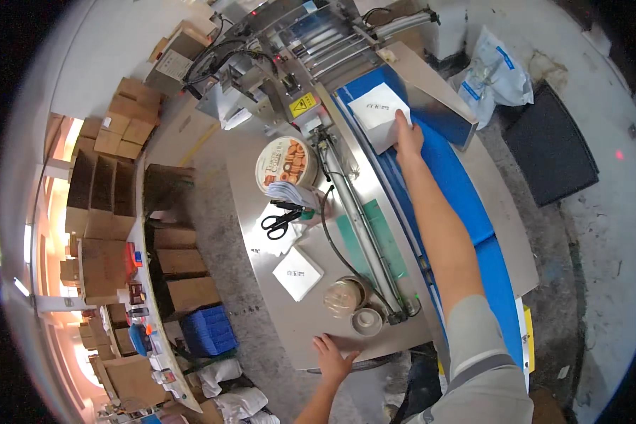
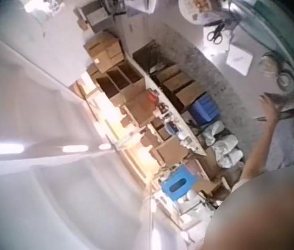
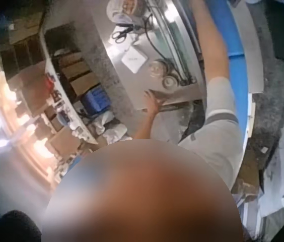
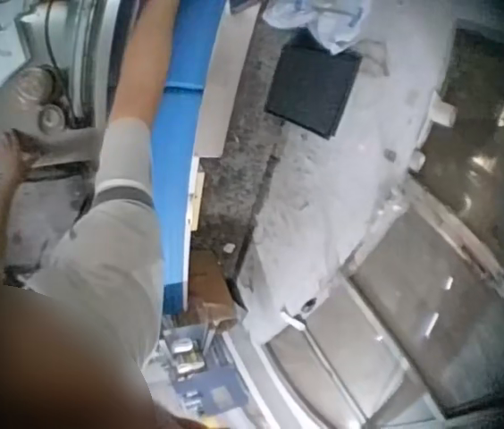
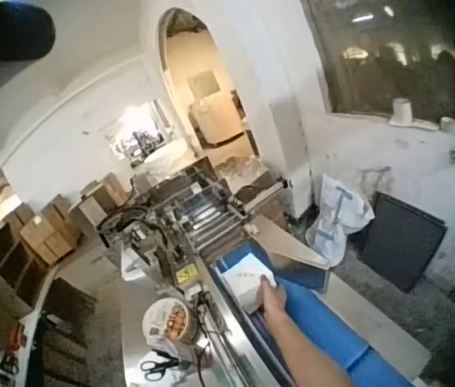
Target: Operate a paper processing machine by organizing and packing stacks of paper napkins.
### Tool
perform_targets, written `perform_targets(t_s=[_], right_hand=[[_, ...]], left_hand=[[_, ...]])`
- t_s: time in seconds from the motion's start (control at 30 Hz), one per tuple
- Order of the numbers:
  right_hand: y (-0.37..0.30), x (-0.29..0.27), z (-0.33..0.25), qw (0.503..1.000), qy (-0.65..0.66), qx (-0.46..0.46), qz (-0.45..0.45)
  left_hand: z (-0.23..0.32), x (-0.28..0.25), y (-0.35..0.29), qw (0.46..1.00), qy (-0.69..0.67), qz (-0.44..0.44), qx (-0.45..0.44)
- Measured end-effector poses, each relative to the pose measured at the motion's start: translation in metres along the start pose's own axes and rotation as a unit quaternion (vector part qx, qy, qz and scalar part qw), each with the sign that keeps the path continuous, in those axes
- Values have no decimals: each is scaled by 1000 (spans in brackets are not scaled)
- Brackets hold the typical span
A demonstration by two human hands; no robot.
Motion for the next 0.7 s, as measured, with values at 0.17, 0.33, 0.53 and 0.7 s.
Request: perform_targets(t_s=[0.17, 0.33, 0.53, 0.7], right_hand=[[-75, -34, -22, 997, 8, 59, -54], [-143, -119, -42, 992, 1, 8, -124], [-289, -258, -92, 985, 63, 35, -159], [-427, -394, -138, 992, 53, 60, -100]], left_hand=[[-5, -15, -3, 1000, -8, 8, -25], [-6, -8, -10, 998, -44, 42, -18], [-14, -7, -16, 995, -103, -4, -8], [-62, 9, -46, 935, -310, 170, 36]])
Point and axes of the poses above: each hand's wrist, its own y-axis towards the middle knuckle, its own x-axis out of the palm, z = x × y, the point moved 1 cm from there along y, towards the middle knuckle, and after that the axes turned 1 degree about z, right-handed, at the moved point
